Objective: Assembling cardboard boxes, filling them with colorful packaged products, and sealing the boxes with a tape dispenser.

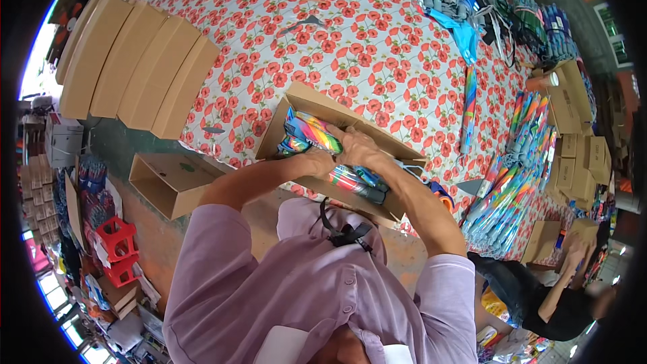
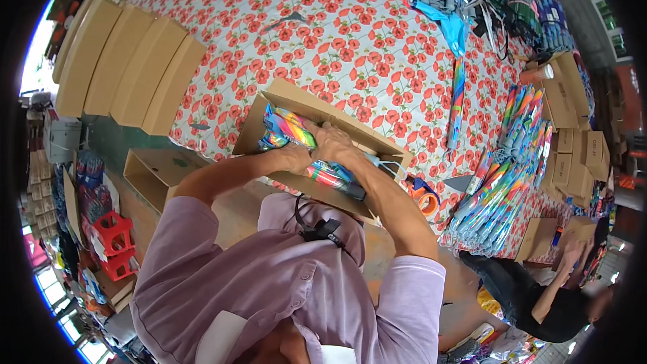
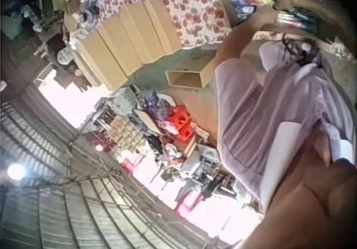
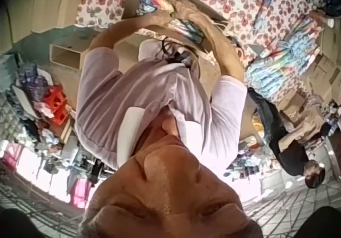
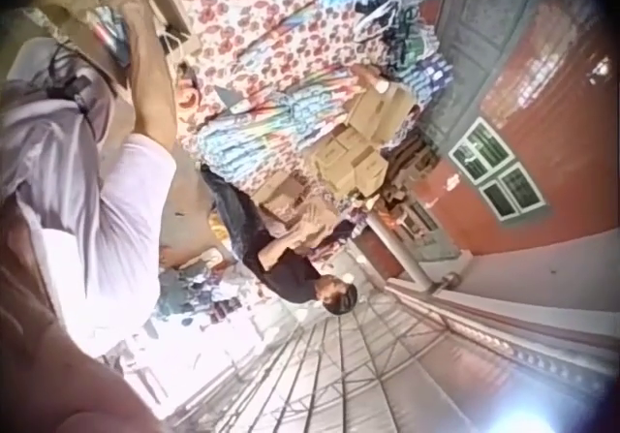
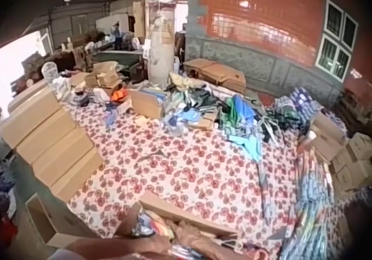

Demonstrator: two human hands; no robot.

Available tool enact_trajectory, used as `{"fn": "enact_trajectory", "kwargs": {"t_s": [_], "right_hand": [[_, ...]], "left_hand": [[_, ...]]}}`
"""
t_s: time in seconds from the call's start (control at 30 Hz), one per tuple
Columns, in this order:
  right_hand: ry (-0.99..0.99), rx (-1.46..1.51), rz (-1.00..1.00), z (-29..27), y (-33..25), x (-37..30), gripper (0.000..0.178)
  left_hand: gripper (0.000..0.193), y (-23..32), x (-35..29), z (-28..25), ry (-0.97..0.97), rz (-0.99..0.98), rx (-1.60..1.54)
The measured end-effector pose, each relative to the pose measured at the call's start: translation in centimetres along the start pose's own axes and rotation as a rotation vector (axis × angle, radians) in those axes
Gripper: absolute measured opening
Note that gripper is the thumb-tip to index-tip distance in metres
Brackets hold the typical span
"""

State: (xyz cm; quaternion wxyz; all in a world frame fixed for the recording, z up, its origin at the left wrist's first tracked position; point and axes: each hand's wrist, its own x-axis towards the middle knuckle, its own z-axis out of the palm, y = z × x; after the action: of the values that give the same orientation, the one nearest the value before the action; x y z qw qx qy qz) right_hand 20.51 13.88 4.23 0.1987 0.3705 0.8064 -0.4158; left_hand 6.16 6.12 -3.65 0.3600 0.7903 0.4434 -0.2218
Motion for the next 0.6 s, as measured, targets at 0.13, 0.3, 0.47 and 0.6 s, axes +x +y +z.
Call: {"fn": "enact_trajectory", "kwargs": {"t_s": [0.13,0.3,0.47,0.6], "right_hand": [[0.13,-0.077,-0.063,5.6,3.5,1.4,0.088],[0.59,-0.491,-0.178,11.2,5.1,3.0,0.072],[0.461,-0.076,-0.188,11.1,5.8,5.3,0.056],[0.779,-0.335,-0.403,15.8,7.9,6.3,0.055]], "left_hand": [[0.054,-0.4,-1.7,-1.4,-0.117,0.086,-0.008],[0.058,-1.4,-2.0,1.6,0.022,0.184,0.033],[0.048,-4.2,-0.4,4.4,0.405,0.184,-0.058],[0.036,-0.3,-2.4,1.2,0.408,0.067,0.381]]}}
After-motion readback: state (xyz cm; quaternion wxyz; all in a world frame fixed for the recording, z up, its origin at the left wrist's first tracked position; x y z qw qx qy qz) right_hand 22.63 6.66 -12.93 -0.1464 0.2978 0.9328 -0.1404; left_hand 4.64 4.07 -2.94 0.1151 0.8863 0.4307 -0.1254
